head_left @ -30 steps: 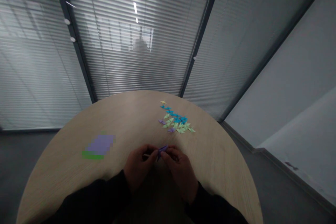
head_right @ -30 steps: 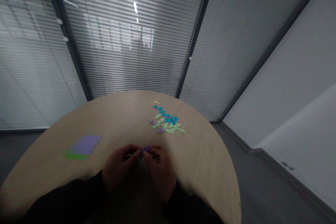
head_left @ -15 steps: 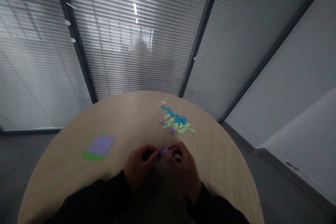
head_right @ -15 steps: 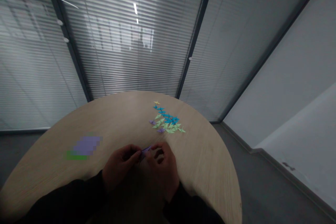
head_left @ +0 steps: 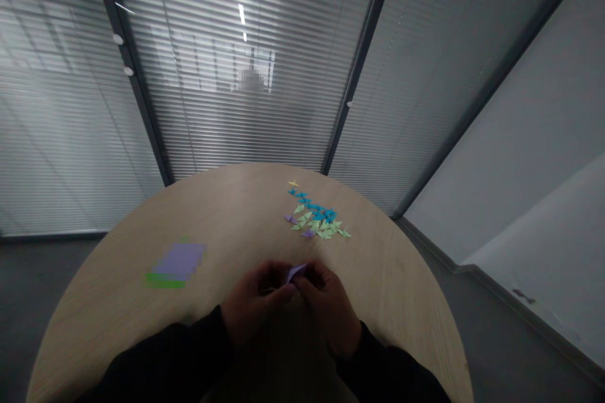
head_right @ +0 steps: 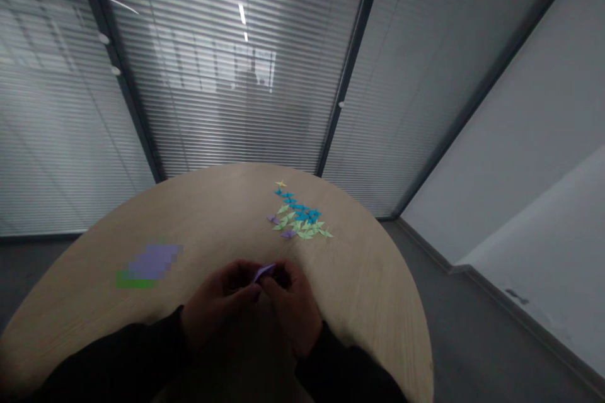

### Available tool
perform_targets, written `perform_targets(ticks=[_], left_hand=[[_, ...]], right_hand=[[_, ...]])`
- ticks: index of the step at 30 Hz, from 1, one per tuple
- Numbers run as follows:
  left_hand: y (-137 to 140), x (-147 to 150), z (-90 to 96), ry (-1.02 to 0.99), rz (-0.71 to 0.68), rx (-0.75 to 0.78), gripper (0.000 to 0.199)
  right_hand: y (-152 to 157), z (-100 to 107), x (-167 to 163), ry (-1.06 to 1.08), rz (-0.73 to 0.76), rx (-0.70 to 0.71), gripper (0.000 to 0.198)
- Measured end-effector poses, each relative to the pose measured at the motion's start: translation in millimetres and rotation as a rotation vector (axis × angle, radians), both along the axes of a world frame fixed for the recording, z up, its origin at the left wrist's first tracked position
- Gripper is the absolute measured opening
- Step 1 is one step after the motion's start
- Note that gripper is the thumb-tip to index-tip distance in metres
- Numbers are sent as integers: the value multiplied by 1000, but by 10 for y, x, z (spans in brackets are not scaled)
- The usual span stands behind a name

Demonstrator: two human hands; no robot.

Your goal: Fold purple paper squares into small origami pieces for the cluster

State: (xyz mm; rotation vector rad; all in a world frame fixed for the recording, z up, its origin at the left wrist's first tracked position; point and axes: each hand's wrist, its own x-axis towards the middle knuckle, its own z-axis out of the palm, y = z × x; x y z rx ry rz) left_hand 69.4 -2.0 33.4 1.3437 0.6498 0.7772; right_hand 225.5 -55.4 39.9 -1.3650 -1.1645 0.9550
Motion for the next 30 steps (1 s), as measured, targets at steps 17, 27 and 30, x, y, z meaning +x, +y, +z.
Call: perform_targets(ticks=[17,27,30], left_hand=[[-47,-12,31,-1,78,87,44],[-7,-9,26,97,84,100,37],[11,-12,27,110,70,81,39]], right_hand=[[-9,24,-15,2,-35,82,14],[-15,51,-47,1,-20,39,13],[-7,24,-41,-14,-21,53,13]])
